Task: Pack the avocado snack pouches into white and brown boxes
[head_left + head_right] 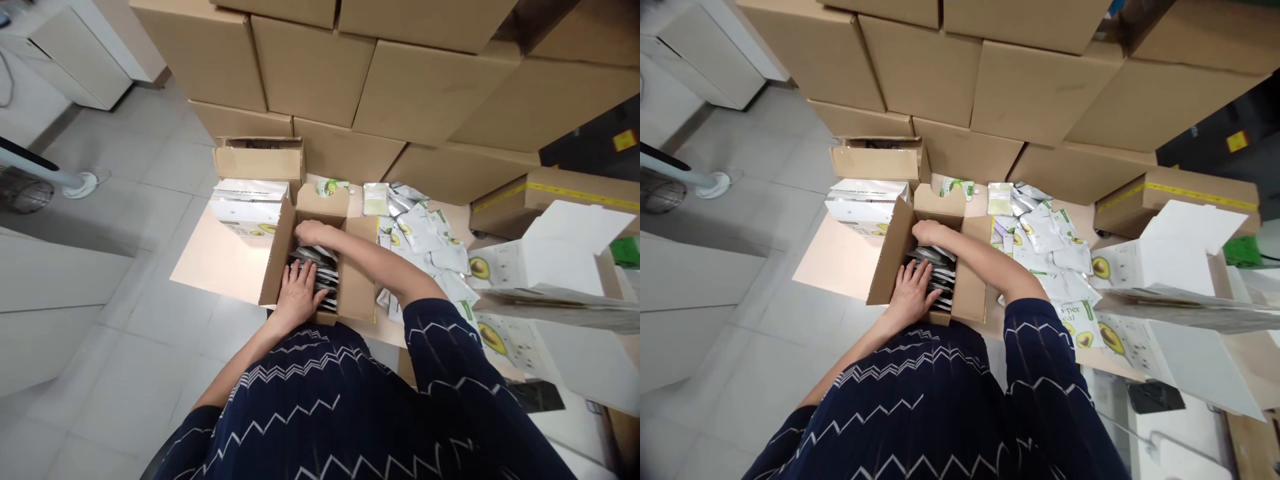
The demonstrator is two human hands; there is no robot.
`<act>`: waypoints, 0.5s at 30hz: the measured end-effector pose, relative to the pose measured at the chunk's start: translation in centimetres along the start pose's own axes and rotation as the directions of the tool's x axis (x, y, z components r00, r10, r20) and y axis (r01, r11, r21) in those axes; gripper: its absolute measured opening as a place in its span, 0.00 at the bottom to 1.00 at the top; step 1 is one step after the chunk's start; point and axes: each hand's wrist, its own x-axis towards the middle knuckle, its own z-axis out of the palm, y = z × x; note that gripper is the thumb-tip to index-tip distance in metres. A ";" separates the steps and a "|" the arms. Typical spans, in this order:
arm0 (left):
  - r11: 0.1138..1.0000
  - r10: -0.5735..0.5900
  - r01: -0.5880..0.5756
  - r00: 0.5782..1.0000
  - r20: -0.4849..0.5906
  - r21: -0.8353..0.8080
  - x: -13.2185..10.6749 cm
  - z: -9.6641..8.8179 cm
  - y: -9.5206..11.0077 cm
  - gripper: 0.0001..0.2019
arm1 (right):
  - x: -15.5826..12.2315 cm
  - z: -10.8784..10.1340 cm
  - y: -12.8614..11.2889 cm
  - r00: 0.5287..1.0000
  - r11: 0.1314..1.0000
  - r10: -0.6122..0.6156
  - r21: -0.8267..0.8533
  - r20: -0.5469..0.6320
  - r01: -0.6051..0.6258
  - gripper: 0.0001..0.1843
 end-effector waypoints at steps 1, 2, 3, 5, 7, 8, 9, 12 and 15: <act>1.000 0.002 -0.002 1.000 -0.006 -0.002 0.0 -0.1 0.0 0.34 | -0.2 0.3 0.6 1.000 0.998 -0.004 0.059 0.001 0.004 0.22; 1.000 0.004 -0.004 1.000 -0.011 -0.002 -0.1 -0.2 0.0 0.33 | -0.6 0.7 1.1 1.000 0.993 -0.006 0.117 -0.018 0.008 0.25; 1.000 0.007 -0.007 1.000 -0.016 -0.002 0.0 -0.3 0.1 0.32 | -1.0 1.0 1.3 0.999 0.987 -0.009 0.162 -0.050 0.017 0.29; 1.000 0.016 -0.016 1.000 -0.022 -0.002 0.0 -0.4 0.1 0.31 | -1.8 1.6 1.3 0.994 0.980 -0.006 0.197 -0.113 0.028 0.35; 1.000 0.022 -0.022 0.999 -0.023 -0.004 0.1 -0.4 0.2 0.30 | -2.4 2.2 0.5 0.992 0.984 0.012 0.176 -0.127 0.010 0.37; 1.000 0.022 -0.023 1.000 -0.022 -0.008 0.1 -0.5 0.2 0.29 | -2.6 2.5 -0.1 0.993 0.987 0.024 0.162 -0.117 -0.005 0.37; 1.000 0.022 -0.022 1.000 -0.021 -0.012 0.1 -0.5 0.2 0.29 | -2.7 2.8 -0.5 0.994 0.988 0.034 0.153 -0.101 -0.018 0.37; 0.999 0.016 -0.017 1.000 -0.015 -0.027 0.0 -0.5 0.1 0.28 | -2.9 3.5 -1.2 0.995 0.986 0.075 0.155 -0.069 -0.063 0.34; 0.999 0.015 -0.016 1.000 -0.014 -0.032 0.0 -0.6 0.1 0.28 | -3.0 3.8 -0.3 0.978 0.969 0.200 0.159 -0.058 -0.189 0.35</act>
